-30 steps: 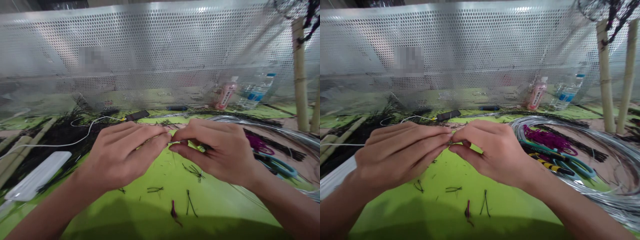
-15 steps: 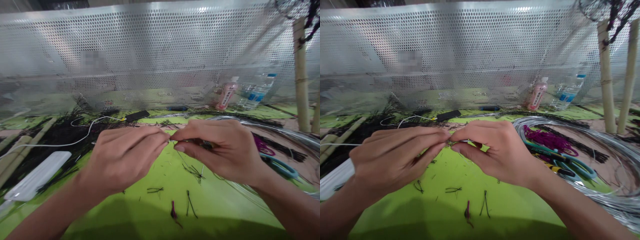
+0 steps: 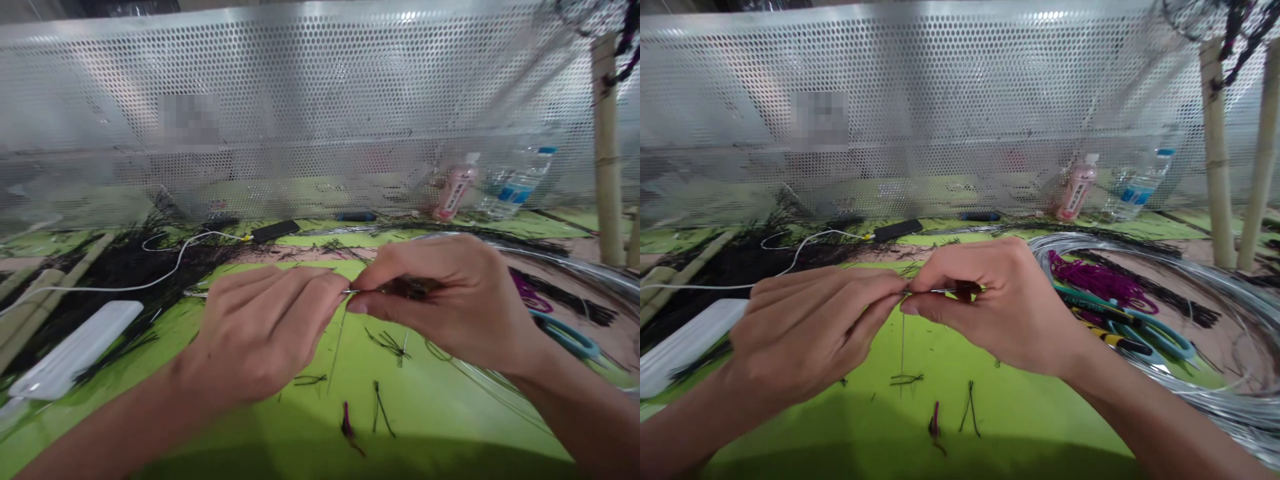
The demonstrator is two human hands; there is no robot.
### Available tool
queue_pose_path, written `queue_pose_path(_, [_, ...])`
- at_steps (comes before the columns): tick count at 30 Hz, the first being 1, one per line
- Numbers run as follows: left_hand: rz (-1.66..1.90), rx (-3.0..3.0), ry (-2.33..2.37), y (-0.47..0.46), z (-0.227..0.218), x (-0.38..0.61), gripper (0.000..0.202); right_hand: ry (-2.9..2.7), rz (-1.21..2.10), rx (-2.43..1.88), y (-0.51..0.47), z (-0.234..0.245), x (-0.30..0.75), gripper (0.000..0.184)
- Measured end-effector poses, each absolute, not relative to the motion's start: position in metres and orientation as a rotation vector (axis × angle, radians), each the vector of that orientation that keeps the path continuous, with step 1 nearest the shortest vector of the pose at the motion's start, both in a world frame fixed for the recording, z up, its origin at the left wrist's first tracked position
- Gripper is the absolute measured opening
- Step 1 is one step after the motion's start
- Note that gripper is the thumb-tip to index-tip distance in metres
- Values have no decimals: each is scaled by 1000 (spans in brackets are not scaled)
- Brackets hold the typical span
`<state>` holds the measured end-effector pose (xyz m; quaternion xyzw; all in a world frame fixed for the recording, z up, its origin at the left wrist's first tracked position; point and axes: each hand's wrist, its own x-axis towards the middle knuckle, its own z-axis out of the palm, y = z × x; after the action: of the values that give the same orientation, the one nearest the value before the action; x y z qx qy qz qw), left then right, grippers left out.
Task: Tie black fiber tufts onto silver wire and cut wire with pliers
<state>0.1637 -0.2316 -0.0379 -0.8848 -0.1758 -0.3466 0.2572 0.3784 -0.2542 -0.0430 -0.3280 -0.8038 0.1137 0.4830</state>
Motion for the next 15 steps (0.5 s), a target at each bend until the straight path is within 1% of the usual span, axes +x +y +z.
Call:
queue_pose_path(5, [-900, -2475, -536, -237, -35, 163, 13, -2005, 65, -819, -260, -39, 377, 17])
queue_pose_path(9, [-845, -2498, -566, -239, -38, 160, 14, -2053, -129, -790, -262, -37, 377, 21])
queue_pose_path(14, [-793, -2546, -617, -236, -38, 162, 17, -2141, -385, -751, -260, -41, 380, 20])
queue_pose_path(15, [-788, -2558, -620, -235, -37, 162, 17, -2150, -393, -751, -260, -42, 380, 21])
